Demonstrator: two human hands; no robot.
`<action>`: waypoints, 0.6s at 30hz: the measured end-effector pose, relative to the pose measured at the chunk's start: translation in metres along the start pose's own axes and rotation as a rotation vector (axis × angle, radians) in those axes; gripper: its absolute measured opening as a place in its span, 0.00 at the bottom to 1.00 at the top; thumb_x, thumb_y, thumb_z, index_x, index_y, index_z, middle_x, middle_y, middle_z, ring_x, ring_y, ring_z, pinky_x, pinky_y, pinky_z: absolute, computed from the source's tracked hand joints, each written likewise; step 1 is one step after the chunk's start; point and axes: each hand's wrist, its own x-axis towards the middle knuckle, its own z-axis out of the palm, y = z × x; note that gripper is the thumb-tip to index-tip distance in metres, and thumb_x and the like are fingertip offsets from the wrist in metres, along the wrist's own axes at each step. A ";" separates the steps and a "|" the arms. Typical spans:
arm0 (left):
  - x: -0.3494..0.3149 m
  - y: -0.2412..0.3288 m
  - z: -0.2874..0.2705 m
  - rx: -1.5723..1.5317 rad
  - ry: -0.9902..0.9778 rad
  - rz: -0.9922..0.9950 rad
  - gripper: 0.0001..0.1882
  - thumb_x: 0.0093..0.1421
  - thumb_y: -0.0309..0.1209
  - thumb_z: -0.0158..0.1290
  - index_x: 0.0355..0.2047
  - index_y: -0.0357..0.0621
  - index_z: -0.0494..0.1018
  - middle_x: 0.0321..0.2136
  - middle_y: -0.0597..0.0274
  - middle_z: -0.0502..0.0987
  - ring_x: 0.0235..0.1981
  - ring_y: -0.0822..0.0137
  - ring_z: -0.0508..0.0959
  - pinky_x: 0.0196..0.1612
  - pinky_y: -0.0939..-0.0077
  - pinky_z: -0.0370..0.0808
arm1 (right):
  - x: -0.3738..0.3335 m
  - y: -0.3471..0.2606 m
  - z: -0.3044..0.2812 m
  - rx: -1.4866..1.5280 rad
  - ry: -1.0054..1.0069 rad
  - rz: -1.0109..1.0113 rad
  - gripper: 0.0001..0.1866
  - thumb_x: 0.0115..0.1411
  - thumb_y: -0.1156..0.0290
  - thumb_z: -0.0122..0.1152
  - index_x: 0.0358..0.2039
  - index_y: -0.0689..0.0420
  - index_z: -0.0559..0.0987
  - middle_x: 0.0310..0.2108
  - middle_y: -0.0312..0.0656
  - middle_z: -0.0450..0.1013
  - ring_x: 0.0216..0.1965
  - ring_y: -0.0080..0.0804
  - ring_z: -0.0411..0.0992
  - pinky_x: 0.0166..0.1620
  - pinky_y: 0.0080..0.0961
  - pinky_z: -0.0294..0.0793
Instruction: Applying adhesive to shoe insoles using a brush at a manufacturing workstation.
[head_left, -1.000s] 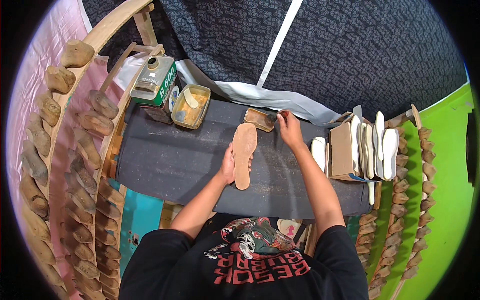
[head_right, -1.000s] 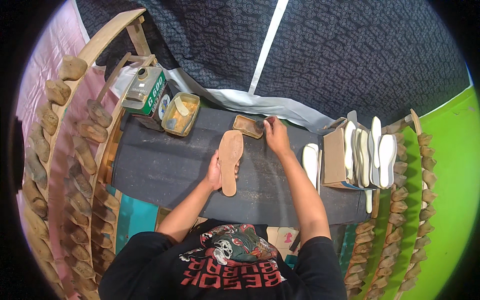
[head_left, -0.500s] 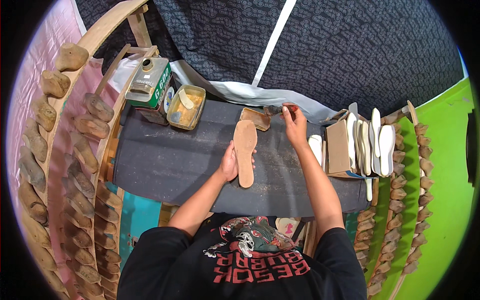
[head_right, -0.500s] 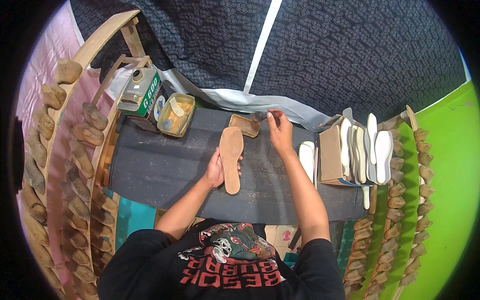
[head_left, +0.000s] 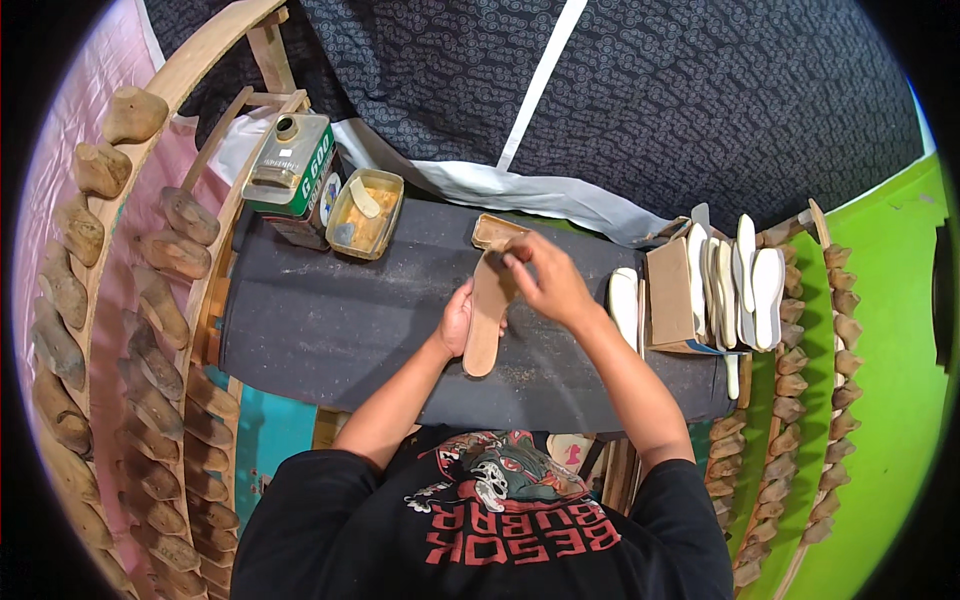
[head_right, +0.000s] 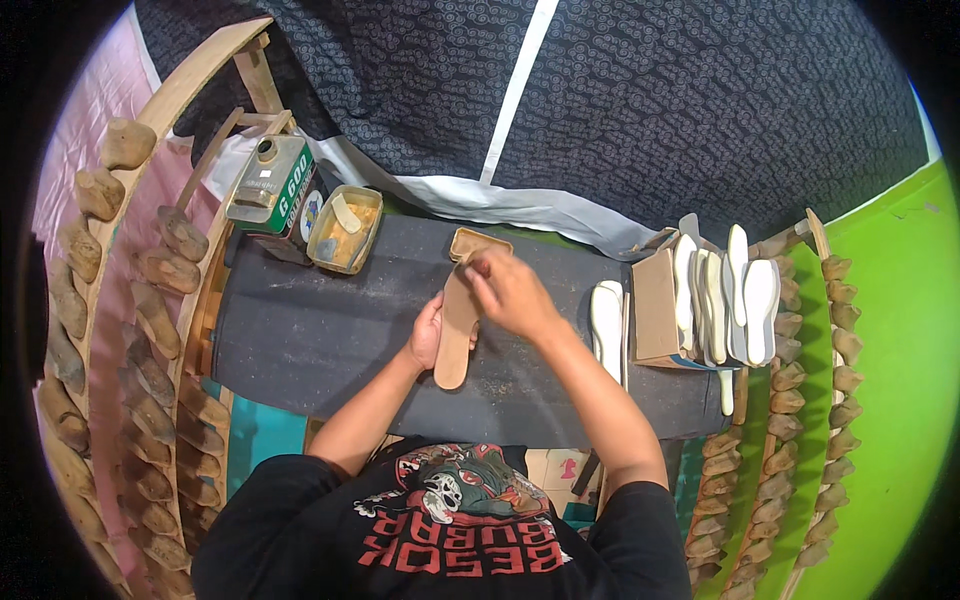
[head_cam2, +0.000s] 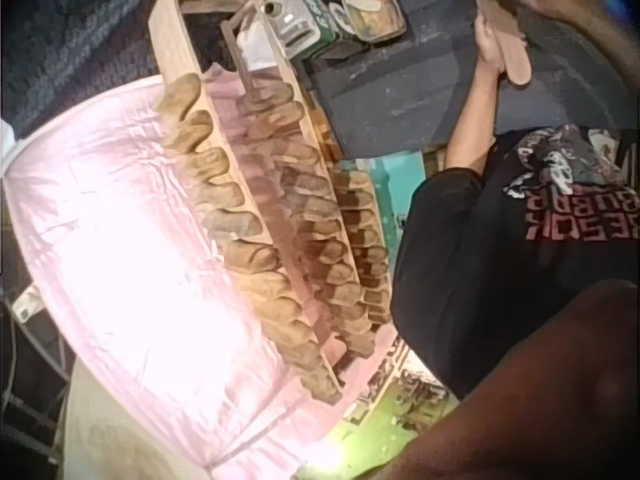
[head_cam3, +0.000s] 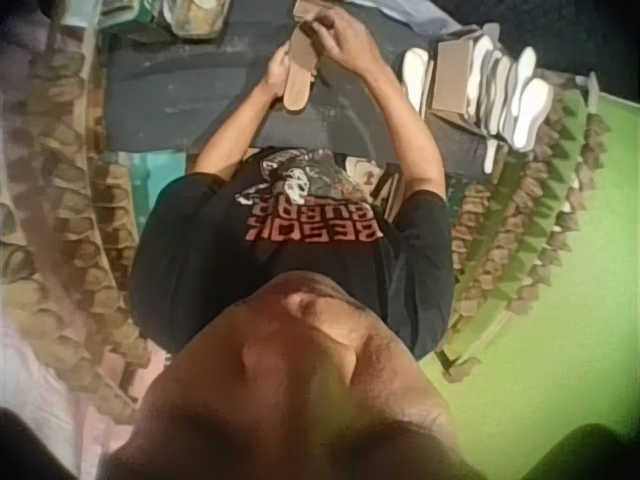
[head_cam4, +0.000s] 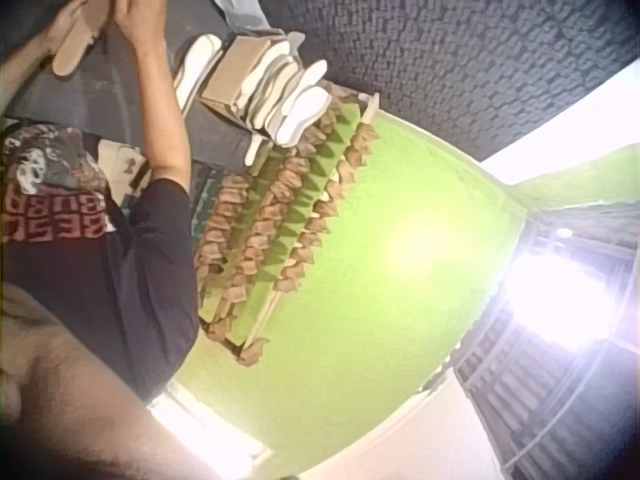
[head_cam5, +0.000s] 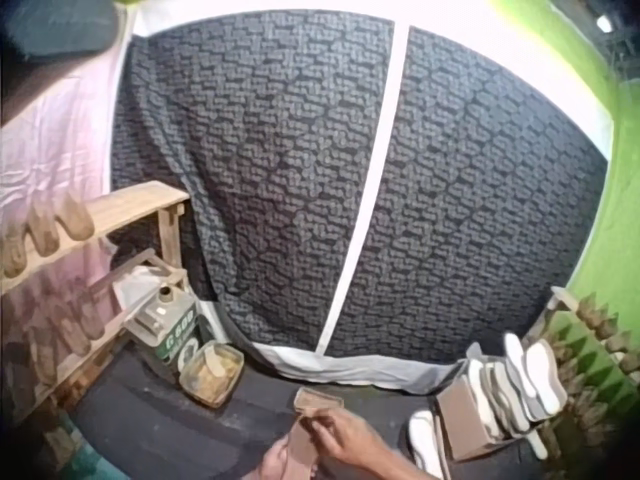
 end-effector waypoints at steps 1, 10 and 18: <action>-0.001 0.003 -0.002 -0.022 -0.014 0.007 0.33 0.72 0.58 0.31 0.57 0.48 0.73 0.38 0.55 0.82 0.34 0.60 0.83 0.39 0.62 0.82 | -0.007 -0.006 0.006 0.005 -0.020 -0.025 0.08 0.64 0.74 0.62 0.41 0.62 0.77 0.32 0.49 0.73 0.33 0.48 0.75 0.40 0.38 0.75; -0.005 0.002 -0.001 -0.048 -0.028 -0.030 0.33 0.72 0.59 0.33 0.52 0.45 0.75 0.33 0.55 0.81 0.31 0.60 0.82 0.36 0.63 0.81 | 0.008 0.002 -0.004 0.037 0.081 0.075 0.09 0.66 0.71 0.60 0.40 0.64 0.77 0.34 0.52 0.78 0.35 0.49 0.79 0.41 0.37 0.77; -0.005 0.005 0.006 -0.081 0.001 -0.017 0.32 0.72 0.57 0.33 0.53 0.45 0.75 0.34 0.54 0.81 0.32 0.59 0.83 0.38 0.64 0.82 | 0.006 -0.004 -0.007 -0.025 0.094 0.043 0.06 0.65 0.75 0.60 0.40 0.64 0.77 0.35 0.51 0.77 0.35 0.46 0.79 0.41 0.34 0.77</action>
